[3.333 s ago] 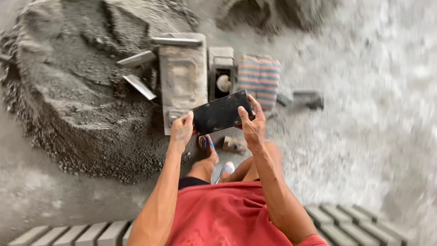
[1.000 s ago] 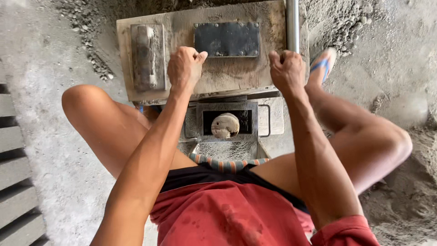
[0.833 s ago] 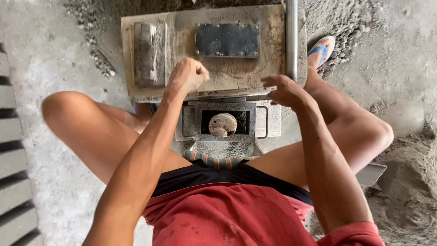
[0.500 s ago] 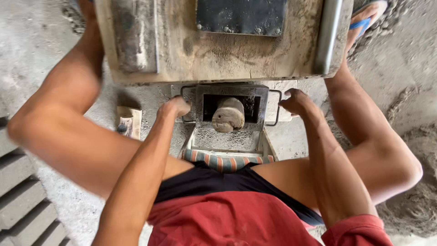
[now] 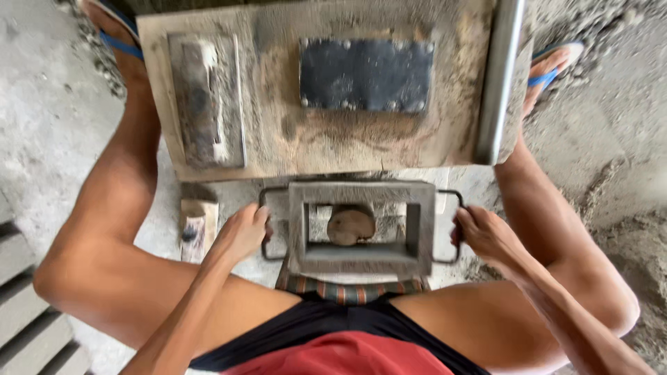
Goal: The person scoops sand into a rectangular metal mold, levels the surface with a straight edge, and compacts the material using a cylindrical tool. They then lift the mold to release a formed block onto a stack of similar blocks and repeat the process.
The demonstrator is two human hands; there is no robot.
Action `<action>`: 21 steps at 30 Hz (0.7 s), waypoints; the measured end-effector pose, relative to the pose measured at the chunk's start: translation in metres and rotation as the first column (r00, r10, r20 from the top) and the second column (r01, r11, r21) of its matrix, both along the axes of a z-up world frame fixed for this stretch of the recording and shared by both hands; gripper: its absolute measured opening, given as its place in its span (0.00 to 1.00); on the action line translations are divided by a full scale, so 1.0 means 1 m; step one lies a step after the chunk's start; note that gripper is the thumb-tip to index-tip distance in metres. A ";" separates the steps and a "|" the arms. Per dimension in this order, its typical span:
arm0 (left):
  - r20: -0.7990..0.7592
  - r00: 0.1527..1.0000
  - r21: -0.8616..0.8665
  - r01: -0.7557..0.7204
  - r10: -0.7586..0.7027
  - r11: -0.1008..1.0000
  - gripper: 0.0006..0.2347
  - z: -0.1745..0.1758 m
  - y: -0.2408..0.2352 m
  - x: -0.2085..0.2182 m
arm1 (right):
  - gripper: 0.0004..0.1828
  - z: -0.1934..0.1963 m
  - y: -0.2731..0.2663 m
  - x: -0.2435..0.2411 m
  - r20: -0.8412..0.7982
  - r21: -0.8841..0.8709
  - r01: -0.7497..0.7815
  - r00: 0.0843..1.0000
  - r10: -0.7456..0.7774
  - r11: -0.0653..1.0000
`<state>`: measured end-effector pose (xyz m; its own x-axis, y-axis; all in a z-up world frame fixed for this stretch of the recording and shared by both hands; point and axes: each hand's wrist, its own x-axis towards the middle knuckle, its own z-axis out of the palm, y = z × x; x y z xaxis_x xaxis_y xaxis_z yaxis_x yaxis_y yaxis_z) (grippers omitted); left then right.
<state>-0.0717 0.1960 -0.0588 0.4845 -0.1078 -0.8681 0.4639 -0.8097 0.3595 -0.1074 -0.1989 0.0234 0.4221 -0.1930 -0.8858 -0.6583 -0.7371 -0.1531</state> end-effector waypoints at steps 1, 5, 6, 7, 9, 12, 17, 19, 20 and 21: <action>-0.014 0.998 0.059 -0.062 0.063 0.996 0.16 0.039 -0.006 0.011 | 0.23 0.019 -0.005 -0.004 0.076 0.177 0.293 0.948 -0.310 0.940; -0.022 0.784 -0.155 -0.616 0.621 0.772 0.13 0.099 -0.031 0.035 | 0.19 0.065 0.012 0.031 0.249 0.432 0.672 0.552 -0.796 0.601; -0.012 0.779 -0.167 -0.619 0.627 0.767 0.13 0.105 -0.039 0.043 | 0.19 0.061 0.013 0.042 0.261 0.441 0.661 0.553 -0.791 0.608; 0.136 0.805 -0.133 -0.562 0.577 0.816 0.17 0.112 -0.047 0.053 | 0.18 0.058 0.012 0.054 0.307 0.466 0.627 0.548 -0.778 0.625; 0.292 0.802 -0.103 -0.516 0.521 0.850 0.25 0.111 -0.056 0.078 | 0.18 0.048 0.012 0.077 0.367 0.495 0.576 0.541 -0.757 0.651; 0.585 0.632 -0.281 -0.430 0.508 0.858 0.14 0.098 -0.061 0.128 | 0.18 0.023 0.012 0.114 0.503 0.567 0.527 0.388 -0.772 0.633; 0.770 0.509 -0.205 -0.372 0.383 0.906 0.13 0.043 -0.074 0.190 | 0.23 -0.032 -0.009 0.160 0.858 0.157 0.422 0.389 -0.335 0.893; 0.727 0.539 -0.221 -0.402 0.425 0.888 0.13 0.038 -0.076 0.187 | 0.23 -0.051 -0.020 0.163 0.860 0.124 0.416 0.408 -0.307 0.901; 0.678 0.568 -0.234 -0.436 0.467 0.869 0.14 0.035 -0.078 0.186 | 0.23 -0.061 -0.027 0.164 0.858 0.088 0.408 0.432 -0.277 0.909; 0.676 0.571 -0.235 -0.433 0.467 0.870 0.14 0.035 -0.077 0.184 | 0.23 -0.067 -0.032 0.162 0.858 0.085 0.412 0.432 -0.277 0.907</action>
